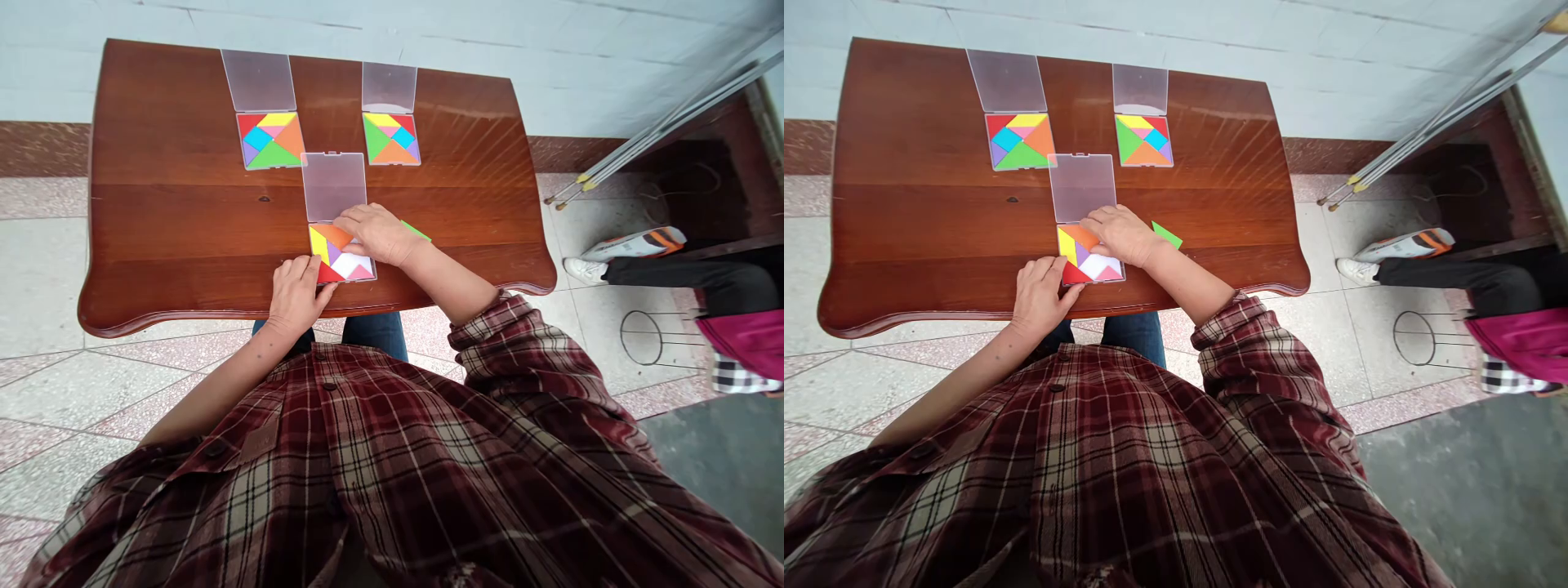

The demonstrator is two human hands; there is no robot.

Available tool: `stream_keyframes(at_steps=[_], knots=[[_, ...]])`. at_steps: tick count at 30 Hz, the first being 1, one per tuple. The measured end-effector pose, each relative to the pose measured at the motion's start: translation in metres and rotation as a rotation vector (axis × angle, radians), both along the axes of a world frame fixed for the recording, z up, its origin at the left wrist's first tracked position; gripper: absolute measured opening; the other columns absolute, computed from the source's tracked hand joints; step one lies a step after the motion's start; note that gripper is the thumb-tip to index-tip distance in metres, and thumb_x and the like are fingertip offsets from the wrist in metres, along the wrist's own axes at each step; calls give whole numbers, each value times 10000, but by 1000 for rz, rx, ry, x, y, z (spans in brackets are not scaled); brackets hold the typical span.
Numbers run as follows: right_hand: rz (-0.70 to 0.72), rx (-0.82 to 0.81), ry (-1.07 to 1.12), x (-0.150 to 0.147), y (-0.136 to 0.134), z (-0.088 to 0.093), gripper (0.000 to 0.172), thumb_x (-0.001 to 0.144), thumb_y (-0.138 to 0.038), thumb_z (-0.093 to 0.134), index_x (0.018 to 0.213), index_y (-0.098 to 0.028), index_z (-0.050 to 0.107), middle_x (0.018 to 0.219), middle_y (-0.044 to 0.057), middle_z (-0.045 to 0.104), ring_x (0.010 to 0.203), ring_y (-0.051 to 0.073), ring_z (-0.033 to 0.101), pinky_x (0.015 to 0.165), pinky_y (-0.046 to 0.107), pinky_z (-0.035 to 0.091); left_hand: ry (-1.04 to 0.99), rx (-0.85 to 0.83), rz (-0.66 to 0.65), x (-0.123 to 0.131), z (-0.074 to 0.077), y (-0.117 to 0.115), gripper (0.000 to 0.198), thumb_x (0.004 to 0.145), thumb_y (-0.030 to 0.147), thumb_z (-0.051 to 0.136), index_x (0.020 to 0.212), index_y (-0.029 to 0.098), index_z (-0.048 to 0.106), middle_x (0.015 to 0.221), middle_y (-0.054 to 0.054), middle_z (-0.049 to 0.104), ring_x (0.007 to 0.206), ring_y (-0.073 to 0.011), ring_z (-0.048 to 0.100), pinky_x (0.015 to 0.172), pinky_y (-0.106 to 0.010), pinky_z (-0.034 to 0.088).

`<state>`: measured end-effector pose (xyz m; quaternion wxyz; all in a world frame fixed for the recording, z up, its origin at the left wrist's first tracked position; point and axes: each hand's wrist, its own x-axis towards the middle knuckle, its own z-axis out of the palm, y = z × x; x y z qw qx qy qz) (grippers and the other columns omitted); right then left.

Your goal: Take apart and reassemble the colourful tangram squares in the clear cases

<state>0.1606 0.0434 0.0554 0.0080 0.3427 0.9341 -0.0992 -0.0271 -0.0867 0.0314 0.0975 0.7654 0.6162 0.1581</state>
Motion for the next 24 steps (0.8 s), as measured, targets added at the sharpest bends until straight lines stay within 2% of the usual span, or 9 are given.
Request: stream_keyframes(at_steps=[5, 10, 20, 24], knots=[[40, 38, -19, 2, 5, -4, 400, 943, -364, 549, 1313, -211, 551, 1223, 87, 647, 1144, 263, 541, 1003, 422, 377, 12, 10, 0, -1, -2, 0, 548, 936, 508, 445, 1298, 110, 548, 1185, -180, 617, 1038, -335, 514, 883, -464, 409], [119, 129, 9, 5, 5, -11, 399, 1021, -351, 359, 1321, -157, 537, 1187, 134, 658, 1095, 266, 567, 948, 431, 401, 15, 32, -14, -2, -4, 2, 498, 945, 444, 453, 1300, 109, 548, 1152, -170, 628, 1030, -324, 522, 878, -455, 409], [50, 196, 112, 0, 7, -20, 436, 1050, -385, 257, 1244, -178, 588, 1134, 118, 657, 1056, 247, 567, 916, 424, 413, 24, 122, -44, -4, -10, 2, 445, 932, 404, 494, 1267, 123, 578, 1120, -157, 646, 990, -304, 537, 845, -429, 406], [-34, 190, 128, -7, 9, -20, 428, 1052, -324, 238, 1254, -163, 578, 1174, 125, 636, 1055, 238, 569, 916, 412, 412, 43, 144, -53, -5, -11, 2, 419, 929, 393, 511, 1228, 116, 606, 1102, -152, 662, 967, -297, 543, 825, -418, 409]])
